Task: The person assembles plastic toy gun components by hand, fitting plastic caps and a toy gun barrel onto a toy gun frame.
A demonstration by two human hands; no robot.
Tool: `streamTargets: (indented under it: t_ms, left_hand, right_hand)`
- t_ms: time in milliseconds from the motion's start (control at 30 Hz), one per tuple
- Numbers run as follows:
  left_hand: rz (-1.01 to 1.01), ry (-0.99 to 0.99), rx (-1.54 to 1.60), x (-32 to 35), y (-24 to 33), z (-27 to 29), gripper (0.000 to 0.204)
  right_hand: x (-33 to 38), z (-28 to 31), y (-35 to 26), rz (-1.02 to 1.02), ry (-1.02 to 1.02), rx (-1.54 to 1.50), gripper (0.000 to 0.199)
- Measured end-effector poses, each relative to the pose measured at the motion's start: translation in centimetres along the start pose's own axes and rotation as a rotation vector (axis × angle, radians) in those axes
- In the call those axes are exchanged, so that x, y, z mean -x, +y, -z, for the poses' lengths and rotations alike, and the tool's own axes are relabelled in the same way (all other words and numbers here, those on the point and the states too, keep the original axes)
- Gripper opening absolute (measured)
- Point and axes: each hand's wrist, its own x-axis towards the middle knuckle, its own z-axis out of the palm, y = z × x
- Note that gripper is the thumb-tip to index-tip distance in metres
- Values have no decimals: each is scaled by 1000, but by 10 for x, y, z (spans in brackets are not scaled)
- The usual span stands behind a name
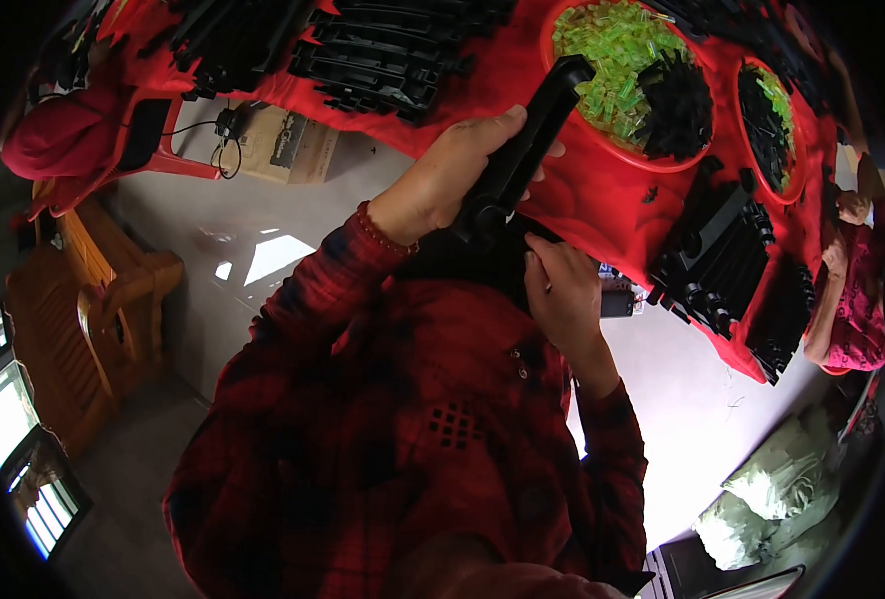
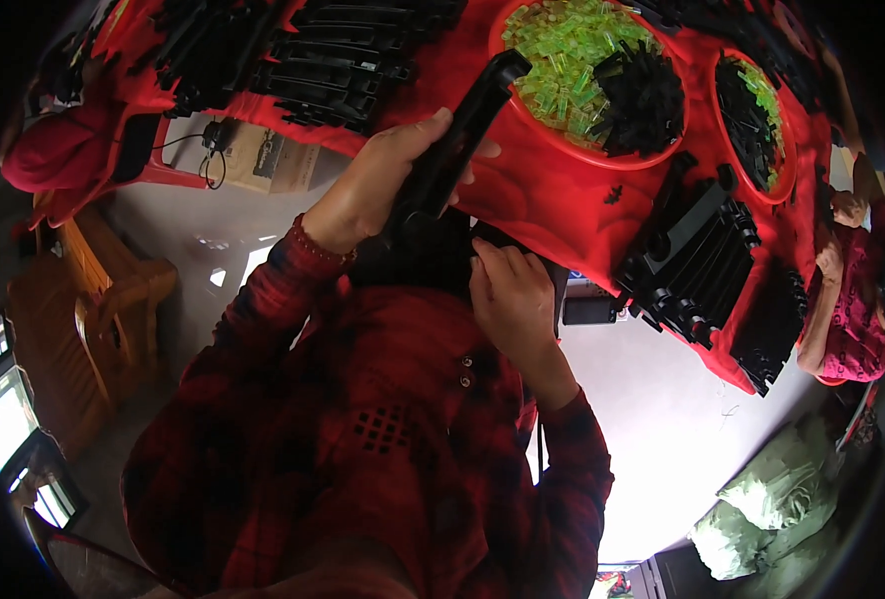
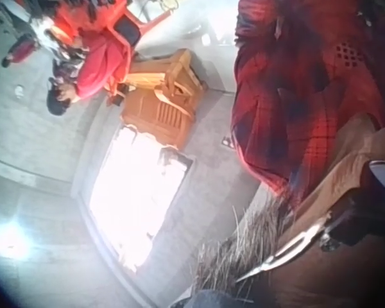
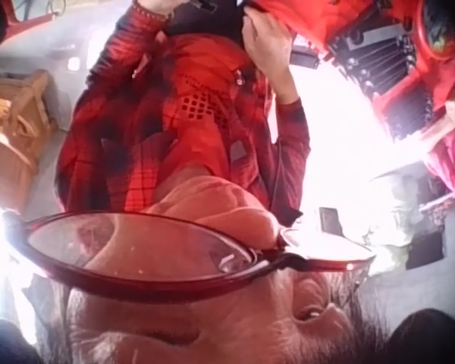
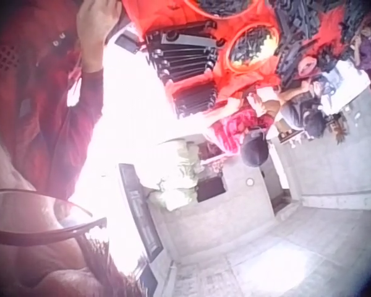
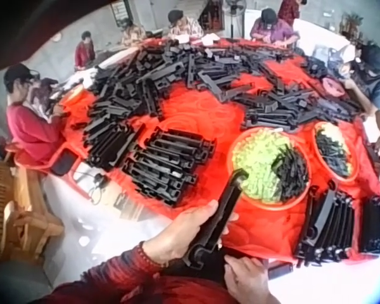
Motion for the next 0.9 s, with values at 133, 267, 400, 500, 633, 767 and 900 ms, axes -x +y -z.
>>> streamTargets:
  t_ms: [133,267,400,500,633,767,900]
  left_hand:
    - [35,-39,90,-2,-3,2,55]
    - [25,-47,102,-3,-5,3,52]
    - [-18,-14,65,-3,-8,0,55]
    - [-42,-5,50,-2,-6,-1,54]
    - [83,-173,-32,6,3,5,53]
    - [422,-463,-54,3,5,20,52]
    - [463,-392,-92,5,7,9,57]
  right_hand:
    - [0,-3,2,19,20,-19,22]
    - [-1,-2,1,14,6,-23,22]
    - [-2,-1,-1,2,-10,-13,21]
    - [0,-1,6,-10,43,-21,27]
    - [-16,16,6,-180,296,-57,69]
    - [-42,51,7,19,353,279,74]
    - [-34,60,18,28,60,387,57]
